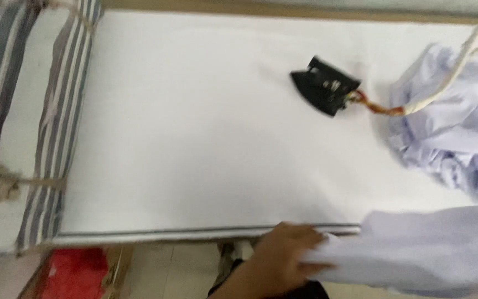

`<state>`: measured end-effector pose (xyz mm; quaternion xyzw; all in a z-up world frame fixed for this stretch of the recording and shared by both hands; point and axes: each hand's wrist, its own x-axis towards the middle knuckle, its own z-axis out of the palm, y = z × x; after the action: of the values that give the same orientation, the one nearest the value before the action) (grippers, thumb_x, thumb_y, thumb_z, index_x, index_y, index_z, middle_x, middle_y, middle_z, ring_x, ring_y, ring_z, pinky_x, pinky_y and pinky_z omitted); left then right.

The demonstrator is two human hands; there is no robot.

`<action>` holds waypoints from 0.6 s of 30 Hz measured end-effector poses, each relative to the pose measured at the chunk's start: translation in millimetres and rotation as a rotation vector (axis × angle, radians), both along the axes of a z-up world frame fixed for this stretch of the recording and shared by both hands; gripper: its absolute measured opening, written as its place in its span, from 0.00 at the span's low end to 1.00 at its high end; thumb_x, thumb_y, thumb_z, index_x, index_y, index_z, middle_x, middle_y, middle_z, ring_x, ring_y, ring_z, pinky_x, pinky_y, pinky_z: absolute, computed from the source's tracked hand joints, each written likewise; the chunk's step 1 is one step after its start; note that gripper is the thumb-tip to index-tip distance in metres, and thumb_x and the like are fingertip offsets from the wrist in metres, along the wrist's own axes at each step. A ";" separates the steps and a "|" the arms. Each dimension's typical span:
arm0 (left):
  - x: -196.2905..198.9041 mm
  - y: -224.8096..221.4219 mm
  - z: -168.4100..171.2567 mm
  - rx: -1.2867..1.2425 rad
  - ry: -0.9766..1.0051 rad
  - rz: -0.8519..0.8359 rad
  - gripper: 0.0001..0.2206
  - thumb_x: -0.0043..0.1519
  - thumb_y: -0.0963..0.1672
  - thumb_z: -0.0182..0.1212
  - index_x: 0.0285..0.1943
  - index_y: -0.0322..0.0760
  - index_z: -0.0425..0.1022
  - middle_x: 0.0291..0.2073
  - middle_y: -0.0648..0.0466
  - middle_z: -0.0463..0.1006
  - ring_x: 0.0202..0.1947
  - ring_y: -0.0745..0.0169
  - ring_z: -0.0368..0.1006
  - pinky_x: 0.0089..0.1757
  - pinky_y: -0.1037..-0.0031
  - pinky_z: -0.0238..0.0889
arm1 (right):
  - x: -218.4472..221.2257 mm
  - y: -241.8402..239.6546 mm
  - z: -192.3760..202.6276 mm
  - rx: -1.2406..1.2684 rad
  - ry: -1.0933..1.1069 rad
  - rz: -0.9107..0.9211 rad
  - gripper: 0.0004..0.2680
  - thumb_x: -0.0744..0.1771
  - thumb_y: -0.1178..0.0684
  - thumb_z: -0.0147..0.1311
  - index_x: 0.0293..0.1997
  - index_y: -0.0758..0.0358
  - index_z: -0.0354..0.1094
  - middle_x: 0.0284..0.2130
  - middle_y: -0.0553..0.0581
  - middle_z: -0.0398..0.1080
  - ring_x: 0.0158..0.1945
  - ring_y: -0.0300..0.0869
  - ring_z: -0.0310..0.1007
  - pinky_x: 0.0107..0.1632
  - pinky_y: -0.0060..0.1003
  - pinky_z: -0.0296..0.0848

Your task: Ironing white shirts on a professional pressing table using a steam iron in a factory setting.

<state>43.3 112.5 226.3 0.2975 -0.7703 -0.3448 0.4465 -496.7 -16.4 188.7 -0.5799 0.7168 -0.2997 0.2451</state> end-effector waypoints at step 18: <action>-2.0 -151.7 -200.4 0.482 -1.026 1.004 0.25 0.59 0.57 0.64 0.62 0.49 0.71 0.55 0.48 0.74 0.55 0.47 0.71 0.54 0.43 0.63 | 255.9 -163.7 -196.8 0.359 -0.494 -0.024 0.24 0.65 0.43 0.69 0.64 0.63 0.67 0.48 0.68 0.74 0.46 0.50 0.75 0.47 0.46 0.75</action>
<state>41.2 -39.2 25.8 0.8251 -0.5566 -0.0773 0.0579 -240.8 -180.1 -8.2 -0.4284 0.6838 -0.3030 0.5070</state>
